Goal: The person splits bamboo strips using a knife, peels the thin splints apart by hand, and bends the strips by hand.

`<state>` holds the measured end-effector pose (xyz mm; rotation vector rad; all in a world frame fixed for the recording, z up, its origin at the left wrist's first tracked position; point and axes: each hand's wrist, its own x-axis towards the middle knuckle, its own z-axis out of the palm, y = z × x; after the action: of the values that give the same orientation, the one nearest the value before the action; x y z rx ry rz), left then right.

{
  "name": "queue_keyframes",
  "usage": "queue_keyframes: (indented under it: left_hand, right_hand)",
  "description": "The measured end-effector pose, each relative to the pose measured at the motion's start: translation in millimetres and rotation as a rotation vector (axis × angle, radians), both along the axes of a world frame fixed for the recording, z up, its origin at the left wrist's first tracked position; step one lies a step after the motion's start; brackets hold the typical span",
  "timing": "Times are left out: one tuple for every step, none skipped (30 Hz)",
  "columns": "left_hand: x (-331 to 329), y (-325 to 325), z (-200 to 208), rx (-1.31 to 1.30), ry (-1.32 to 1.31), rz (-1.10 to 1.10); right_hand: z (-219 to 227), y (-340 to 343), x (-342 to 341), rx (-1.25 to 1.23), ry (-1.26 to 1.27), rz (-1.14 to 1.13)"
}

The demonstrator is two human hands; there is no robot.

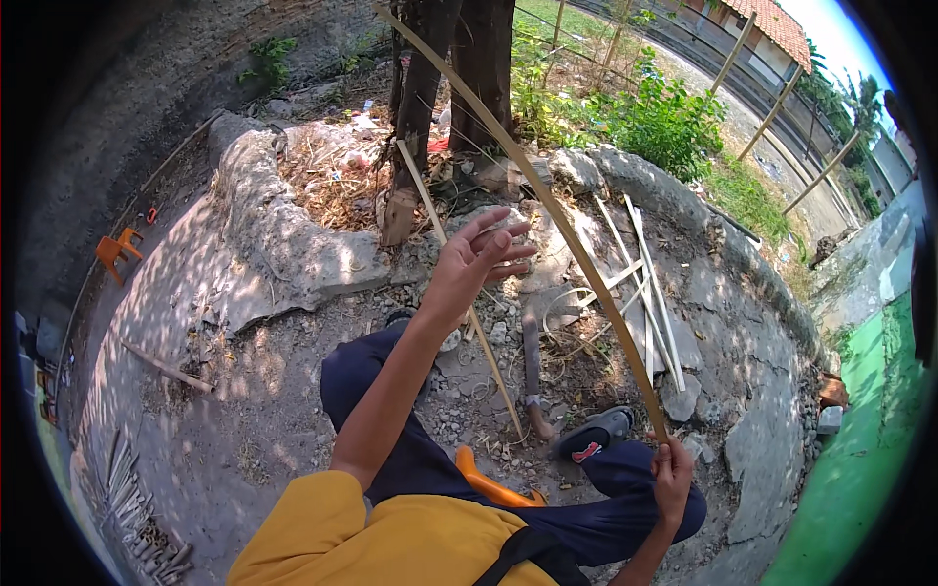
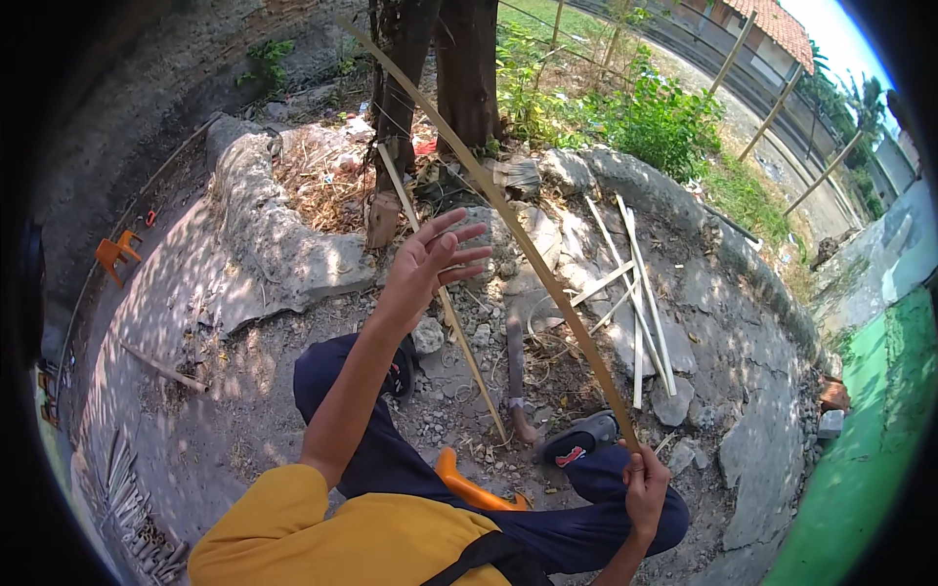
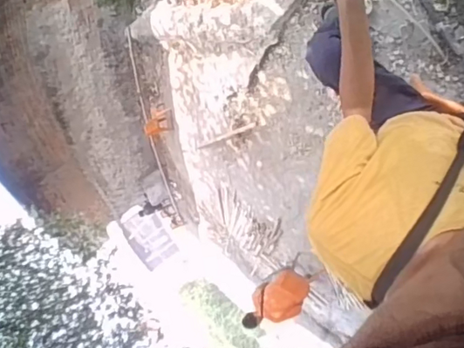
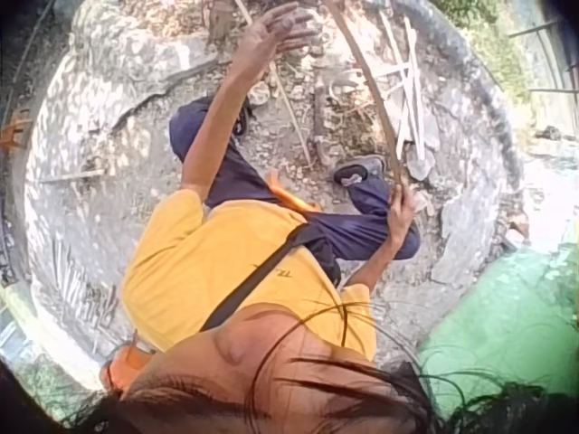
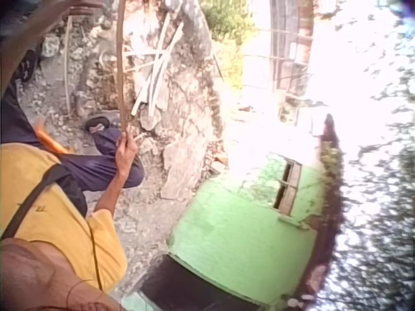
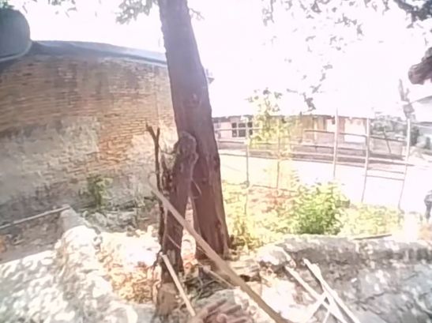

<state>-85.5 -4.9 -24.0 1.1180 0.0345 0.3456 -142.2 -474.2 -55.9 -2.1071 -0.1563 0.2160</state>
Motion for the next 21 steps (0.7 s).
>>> queue_keyframes:
  left_hand:
    - [-1.2, -0.5, 0.9, -0.010, -0.016, -0.019]
    - [-2.1, -0.8, 1.3, -0.024, -0.050, -0.038]
    - [-2.9, -1.8, 1.2, -0.049, -0.073, -0.028]
    - [-3.5, -1.8, 1.1, -0.033, -0.053, -0.013]
    - [-3.9, -2.2, 0.6, -0.019, -0.051, 0.000]
    - [-4.0, -1.4, 0.2, -0.007, -0.044, 0.015]
    - [-4.0, -1.5, -0.5, -0.041, -0.050, 0.062]
    - [-3.9, -0.4, -0.9, -0.048, -0.049, 0.093]
    - [-3.9, 0.9, -0.9, -0.055, -0.033, 0.114]
    - [-4.0, 2.5, -0.6, -0.061, -0.018, 0.135]
    - [-4.4, 3.4, -0.1, -0.055, -0.013, 0.159]
    - [-4.9, 4.5, 0.8, -0.049, -0.008, 0.183]
    - [-5.6, 5.1, 1.7, -0.050, -0.002, 0.207]
    - [-6.5, 5.7, 2.8, -0.035, -0.004, 0.218]
    - [-7.1, 6.1, 3.8, -0.027, -0.005, 0.227]
    - [-7.9, 6.2, 4.7, -0.030, -0.016, 0.225]
    - [-8.2, 6.8, 5.6, -0.008, -0.003, 0.241]
    - [-8.5, 7.0, 6.2, 0.005, 0.000, 0.247]
    - [-8.8, 7.3, 6.6, 0.018, 0.003, 0.253]
    - [-8.9, 7.7, 6.8, 0.032, 0.007, 0.258]
    - [-9.0, 7.8, 6.7, 0.046, 0.011, 0.262]
  right_hand:
    - [-0.1, 0.7, -0.3, -0.004, 0.004, 0.019]
    - [-0.6, 1.4, -0.5, 0.008, 0.016, 0.038]
    - [-1.5, 2.4, -0.3, 0.034, 0.032, 0.054]
    - [-2.5, 3.3, 0.1, 0.033, 0.039, 0.077]
    - [-3.8, 4.2, 0.3, 0.046, 0.050, 0.098]
    - [-5.1, 5.1, 0.6, 0.069, 0.072, 0.113]
    - [-6.4, 6.0, 1.0, 0.056, 0.064, 0.129]
    - [-7.8, 6.9, 1.1, 0.054, 0.067, 0.139]
    - [-8.9, 7.6, 1.4, 0.063, 0.087, 0.147]
    - [-9.9, 8.3, 1.3, 0.052, 0.074, 0.153]
    - [-10.7, 9.0, 1.5, 0.053, 0.078, 0.158]
    - [-11.4, 9.7, 1.4, 0.068, 0.091, 0.159]
    - [-12.1, 10.4, 1.4, 0.066, 0.093, 0.160]
    - [-12.7, 11.2, 1.4, 0.077, 0.106, 0.157]
    - [-13.3, 12.1, 1.4, 0.100, 0.125, 0.150]
    - [-13.8, 13.1, 1.5, 0.091, 0.113, 0.149]
    - [-14.4, 14.2, 1.6, 0.092, 0.106, 0.146]
    - [-14.7, 15.2, 1.8, 0.104, 0.107, 0.139]
    - [-14.9, 16.1, 1.8, 0.082, 0.091, 0.135]
    - [-15.0, 17.0, 1.7, 0.071, 0.082, 0.128]
    - [-14.9, 17.6, 1.6, 0.064, 0.085, 0.119]
